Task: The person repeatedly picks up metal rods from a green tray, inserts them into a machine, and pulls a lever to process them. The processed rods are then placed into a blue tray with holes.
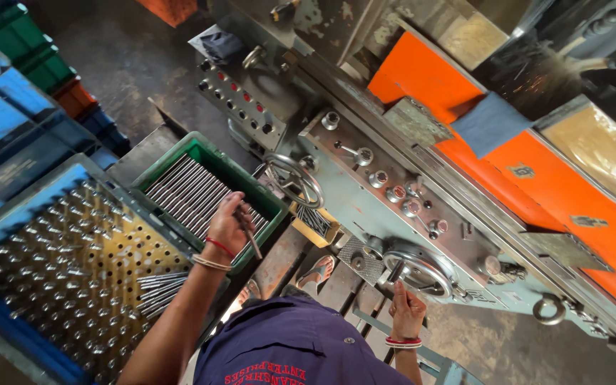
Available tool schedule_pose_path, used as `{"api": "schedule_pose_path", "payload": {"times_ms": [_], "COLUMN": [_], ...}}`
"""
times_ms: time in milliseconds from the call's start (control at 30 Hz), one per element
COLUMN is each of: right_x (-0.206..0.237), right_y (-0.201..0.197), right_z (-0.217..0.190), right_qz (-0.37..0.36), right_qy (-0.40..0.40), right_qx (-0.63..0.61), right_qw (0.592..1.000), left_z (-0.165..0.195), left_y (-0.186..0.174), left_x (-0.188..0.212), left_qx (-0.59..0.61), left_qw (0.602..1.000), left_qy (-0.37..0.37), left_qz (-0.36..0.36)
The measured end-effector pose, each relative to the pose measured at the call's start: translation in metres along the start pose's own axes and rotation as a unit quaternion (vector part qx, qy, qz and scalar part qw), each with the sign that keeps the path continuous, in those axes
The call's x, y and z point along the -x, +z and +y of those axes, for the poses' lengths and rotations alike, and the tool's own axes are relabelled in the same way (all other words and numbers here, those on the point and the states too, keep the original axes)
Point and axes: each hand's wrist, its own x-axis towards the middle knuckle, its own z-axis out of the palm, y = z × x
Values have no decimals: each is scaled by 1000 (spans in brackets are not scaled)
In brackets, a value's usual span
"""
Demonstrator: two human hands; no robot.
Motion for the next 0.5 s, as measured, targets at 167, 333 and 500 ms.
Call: {"api": "schedule_pose_path", "payload": {"times_ms": [167, 333, 500], "right_x": [-3, -6, -13], "right_y": [12, 22, -4], "right_z": [-3, -18, -21], "right_qz": [-41, -126, -150], "right_qy": [-24, -118, -54], "right_qx": [49, 443, 489], "right_qw": [998, 880, 858], "left_z": [30, 44, 54], "left_y": [-42, -43, -4], "left_x": [17, 28, 20], "left_qx": [21, -4, -86], "left_qw": [996, 994, 990], "left_qy": [48, 71, 99], "left_qz": [65, 79, 58]}}
